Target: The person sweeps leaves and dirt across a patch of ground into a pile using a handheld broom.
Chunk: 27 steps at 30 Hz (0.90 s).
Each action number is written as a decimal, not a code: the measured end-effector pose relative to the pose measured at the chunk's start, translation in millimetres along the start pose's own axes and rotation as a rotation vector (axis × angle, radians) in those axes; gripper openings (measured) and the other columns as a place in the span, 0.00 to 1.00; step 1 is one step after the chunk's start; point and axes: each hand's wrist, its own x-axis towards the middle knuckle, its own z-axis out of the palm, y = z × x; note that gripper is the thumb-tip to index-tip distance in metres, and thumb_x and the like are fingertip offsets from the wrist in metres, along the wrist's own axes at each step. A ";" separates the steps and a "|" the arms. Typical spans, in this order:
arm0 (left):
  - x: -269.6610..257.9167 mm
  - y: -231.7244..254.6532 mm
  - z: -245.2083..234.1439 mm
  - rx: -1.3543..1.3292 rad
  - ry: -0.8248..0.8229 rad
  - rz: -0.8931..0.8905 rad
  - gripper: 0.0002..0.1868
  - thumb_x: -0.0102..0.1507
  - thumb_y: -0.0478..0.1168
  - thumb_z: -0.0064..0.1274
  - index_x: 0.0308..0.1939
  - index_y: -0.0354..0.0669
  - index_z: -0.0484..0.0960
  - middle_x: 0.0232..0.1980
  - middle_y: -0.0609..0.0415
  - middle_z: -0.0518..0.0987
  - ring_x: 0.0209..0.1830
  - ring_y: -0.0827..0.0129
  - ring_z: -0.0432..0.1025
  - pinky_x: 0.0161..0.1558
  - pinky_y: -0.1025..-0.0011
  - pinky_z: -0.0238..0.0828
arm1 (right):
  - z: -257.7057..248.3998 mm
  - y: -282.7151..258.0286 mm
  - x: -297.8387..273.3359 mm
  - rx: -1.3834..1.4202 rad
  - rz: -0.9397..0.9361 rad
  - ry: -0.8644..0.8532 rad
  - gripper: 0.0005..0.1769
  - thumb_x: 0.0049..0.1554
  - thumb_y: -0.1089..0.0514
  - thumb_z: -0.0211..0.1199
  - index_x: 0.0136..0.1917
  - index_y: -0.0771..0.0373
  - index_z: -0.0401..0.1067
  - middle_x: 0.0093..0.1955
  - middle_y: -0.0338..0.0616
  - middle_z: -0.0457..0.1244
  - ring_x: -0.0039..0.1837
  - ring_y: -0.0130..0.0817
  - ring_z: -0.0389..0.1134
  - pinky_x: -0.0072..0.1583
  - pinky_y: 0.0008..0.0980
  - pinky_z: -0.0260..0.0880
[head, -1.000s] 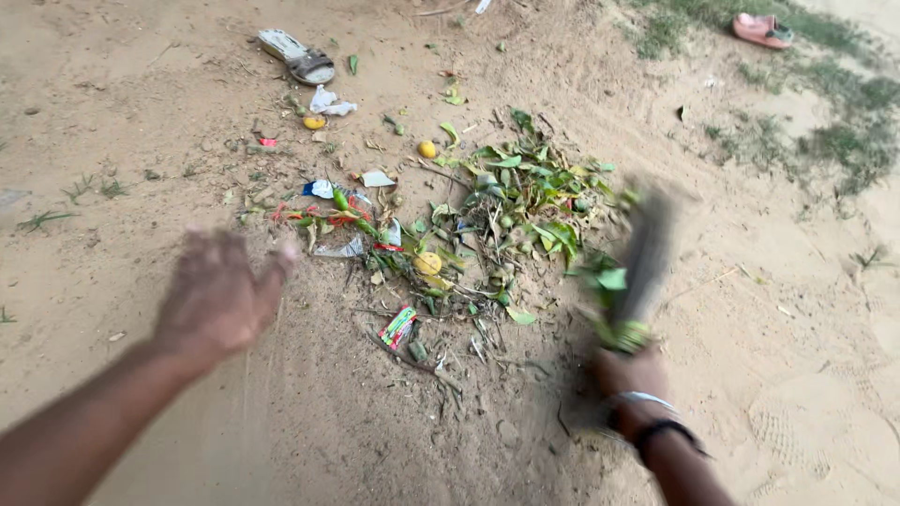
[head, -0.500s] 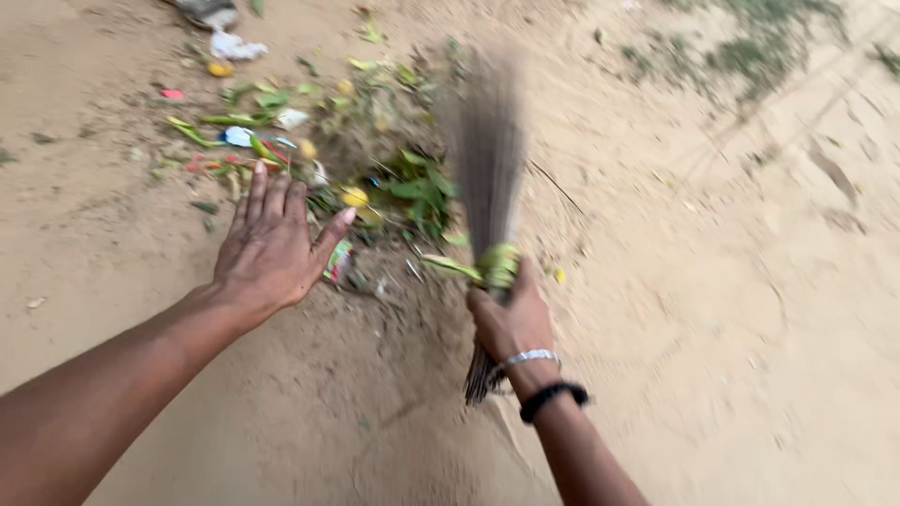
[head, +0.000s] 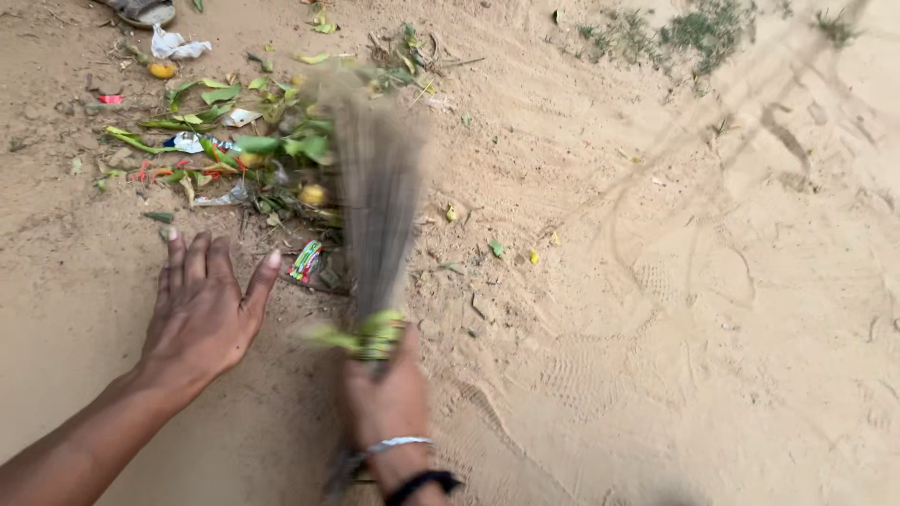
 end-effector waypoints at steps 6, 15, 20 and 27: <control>-7.9 -25.2 3.8 -0.016 0.021 0.034 0.50 0.69 0.70 0.24 0.72 0.22 0.55 0.78 0.27 0.50 0.80 0.35 0.35 0.75 0.46 0.33 | 24.3 38.5 -7.5 0.025 0.070 0.175 0.31 0.51 0.56 0.66 0.65 0.56 0.58 0.51 0.58 0.70 0.52 0.57 0.74 0.54 0.49 0.74; 11.9 -38.0 6.9 0.001 0.075 -0.044 0.51 0.69 0.71 0.22 0.73 0.22 0.54 0.79 0.28 0.49 0.81 0.36 0.34 0.76 0.48 0.31 | 42.6 -63.4 -5.7 -0.241 -0.272 -0.244 0.38 0.54 0.56 0.61 0.73 0.66 0.51 0.43 0.64 0.68 0.47 0.62 0.71 0.51 0.53 0.72; 24.9 -8.3 -3.8 -0.088 -0.030 -0.082 0.52 0.66 0.72 0.16 0.78 0.31 0.48 0.79 0.34 0.43 0.81 0.42 0.29 0.74 0.48 0.26 | -18.3 -56.3 31.5 -0.486 -0.257 -0.102 0.48 0.54 0.47 0.67 0.78 0.58 0.45 0.44 0.60 0.69 0.47 0.59 0.72 0.48 0.54 0.73; 26.6 4.1 -19.4 0.021 -0.031 0.004 0.51 0.67 0.72 0.18 0.75 0.28 0.52 0.80 0.33 0.46 0.83 0.43 0.31 0.76 0.48 0.30 | -100.0 -29.4 96.4 -0.446 -0.200 -0.094 0.42 0.56 0.50 0.60 0.80 0.55 0.48 0.40 0.50 0.71 0.40 0.44 0.75 0.43 0.42 0.79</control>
